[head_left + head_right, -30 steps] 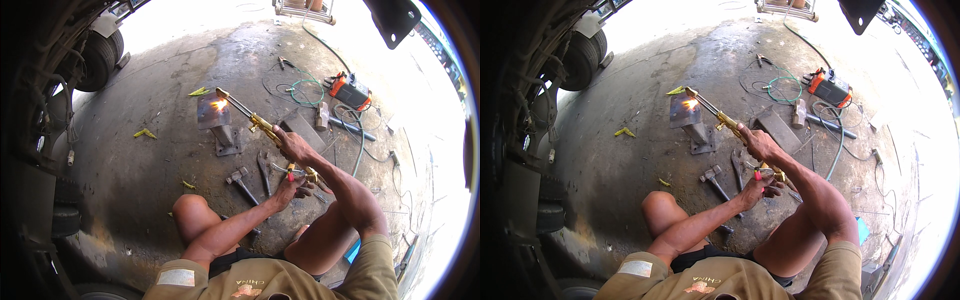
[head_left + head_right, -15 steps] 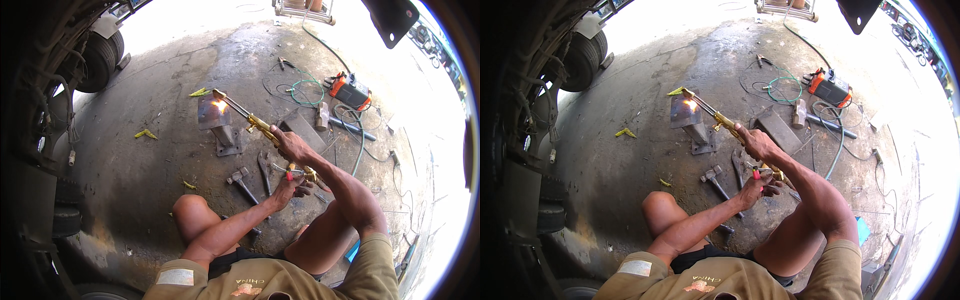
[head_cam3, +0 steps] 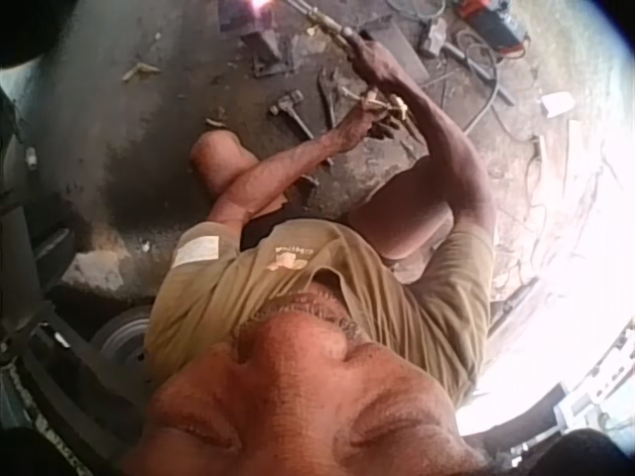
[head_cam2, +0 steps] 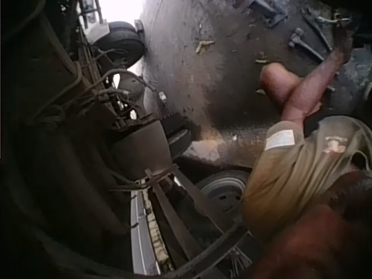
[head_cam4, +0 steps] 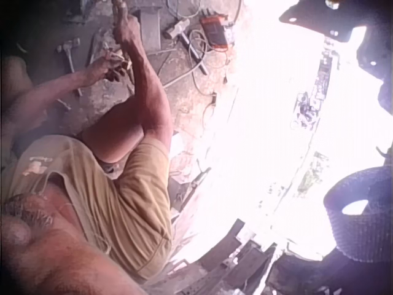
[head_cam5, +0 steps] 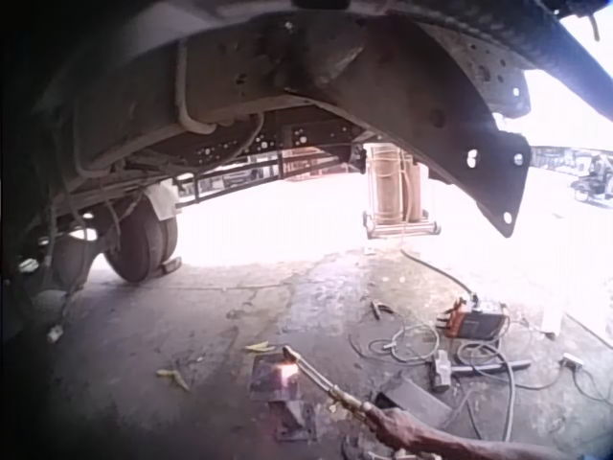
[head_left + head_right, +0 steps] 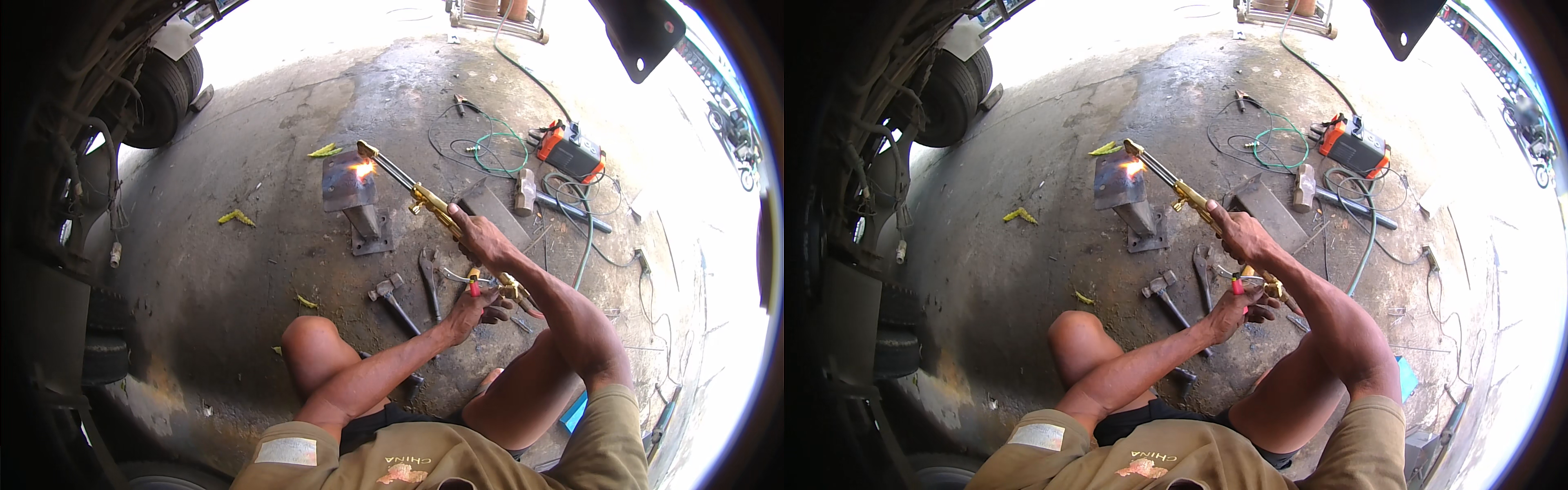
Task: The person uses a blowtorch to heat a metal piece on the floor, then uses a hammer and pliers to strike and shape the heated metal. The person continues to hammer the metal piece repeatedly while holding it with pliers.
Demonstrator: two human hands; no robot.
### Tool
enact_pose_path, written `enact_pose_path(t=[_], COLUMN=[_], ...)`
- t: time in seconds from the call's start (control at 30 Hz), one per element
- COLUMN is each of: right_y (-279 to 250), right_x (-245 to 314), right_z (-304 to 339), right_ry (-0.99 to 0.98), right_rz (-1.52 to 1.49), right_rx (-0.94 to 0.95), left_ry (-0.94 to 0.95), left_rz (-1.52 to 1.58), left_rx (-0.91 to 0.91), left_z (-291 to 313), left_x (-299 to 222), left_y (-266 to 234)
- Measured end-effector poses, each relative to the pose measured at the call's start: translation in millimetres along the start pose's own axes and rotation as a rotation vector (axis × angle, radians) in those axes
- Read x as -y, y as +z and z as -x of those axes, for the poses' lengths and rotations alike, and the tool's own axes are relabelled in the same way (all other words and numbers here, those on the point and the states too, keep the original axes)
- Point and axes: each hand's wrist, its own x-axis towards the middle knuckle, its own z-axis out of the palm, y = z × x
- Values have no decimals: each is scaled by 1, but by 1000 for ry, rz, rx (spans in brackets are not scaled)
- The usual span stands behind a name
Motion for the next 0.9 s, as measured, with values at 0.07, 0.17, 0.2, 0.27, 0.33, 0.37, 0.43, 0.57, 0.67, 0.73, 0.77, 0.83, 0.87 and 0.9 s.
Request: enact_pose_path(t=[0.07,0.17,0.2,0.27,0.33,0.37,0.43,0.57,0.67,0.73,0.77,0.83,0.87,0.9], right_y=[0,-1,-1,-2,-1,0,-1,-1,-2,-2,-3,-5,-5,-5], right_x=[0,0,-1,-2,-3,-3,0,-2,-3,-2,-1,1,2,3], right_z=[1,1,2,2,2,2,4,4,4,5,7,10,11,12], right_ry=[9,6,4,-2,-7,-10,-9,0,4,1,-1,1,3,0], right_rz=[-18,5,15,34,17,9,8,-12,-14,-1,6,11,14,17], right_rx=[7,15,10,3,-2,-5,-3,16,25,30,32,35,36,29], left_ry=[-6,-24,-33,-40,-46,-48,-51,-49,-38,-34,-34,-34,-34,-33], left_rz=[2,11,15,4,-2,-1,1,-5,-23,-30,-31,-29,-26,-24], left_rx=[1,-2,-1,2,4,6,9,14,31,40,42,49,54,57], left_z=[-1,-3,-4,-5,-5,-5,-5,-4,-3,-1,0,0,1,0], left_x=[1,5,5,6,6,7,7,7,5,2,1,-1,-1,-1], left_y=[0,-2,-1,-1,-2,-2,-2,-1,1,3,4,6,7,6])
